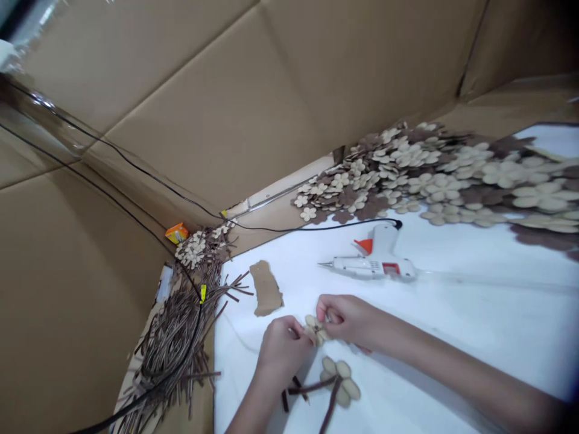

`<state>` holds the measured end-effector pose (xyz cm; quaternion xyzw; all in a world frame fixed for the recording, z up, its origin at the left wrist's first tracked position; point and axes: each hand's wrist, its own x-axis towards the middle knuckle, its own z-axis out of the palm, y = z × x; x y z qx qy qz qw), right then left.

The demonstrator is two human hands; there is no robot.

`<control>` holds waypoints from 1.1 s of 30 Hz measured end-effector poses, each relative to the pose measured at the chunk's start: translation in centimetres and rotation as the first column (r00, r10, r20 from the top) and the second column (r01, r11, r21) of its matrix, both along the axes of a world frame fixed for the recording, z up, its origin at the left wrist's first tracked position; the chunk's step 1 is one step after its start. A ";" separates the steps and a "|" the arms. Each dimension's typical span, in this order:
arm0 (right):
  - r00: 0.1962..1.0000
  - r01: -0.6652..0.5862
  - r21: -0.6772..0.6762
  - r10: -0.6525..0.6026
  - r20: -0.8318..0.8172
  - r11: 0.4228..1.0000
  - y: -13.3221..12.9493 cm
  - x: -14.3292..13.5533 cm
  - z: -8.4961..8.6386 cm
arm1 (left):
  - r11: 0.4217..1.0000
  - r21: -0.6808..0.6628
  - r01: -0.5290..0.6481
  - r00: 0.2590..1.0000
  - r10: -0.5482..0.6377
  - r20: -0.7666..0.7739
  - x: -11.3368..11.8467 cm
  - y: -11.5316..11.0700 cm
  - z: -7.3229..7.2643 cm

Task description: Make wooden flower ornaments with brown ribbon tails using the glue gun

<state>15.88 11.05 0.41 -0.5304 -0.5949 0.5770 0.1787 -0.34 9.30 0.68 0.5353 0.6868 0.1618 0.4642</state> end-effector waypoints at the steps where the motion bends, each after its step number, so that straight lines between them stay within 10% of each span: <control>1: 1.000 -0.015 0.000 0.015 0.000 1.000 0.0 0.1 0.1 | 1.000 0.004 0.004 1.000 -0.004 -0.010 -0.1 0.0 0.1; 14: 0.992 -0.122 0.044 0.123 -0.013 0.992 -0.6 1.1 2.3 | 0.998 -0.038 0.047 0.998 -0.048 -0.042 0.1 0.1 1.0; 19: 0.971 -0.240 0.316 0.221 0.097 0.918 -1.0 1.1 1.9 | 0.997 -0.046 0.054 0.998 -0.055 -0.025 0.0 0.1 1.3; 33: 0.881 -0.284 0.375 0.086 0.466 0.883 -1.8 0.7 1.3 | 0.994 -0.100 0.051 0.999 -0.052 -0.007 -0.1 0.0 1.4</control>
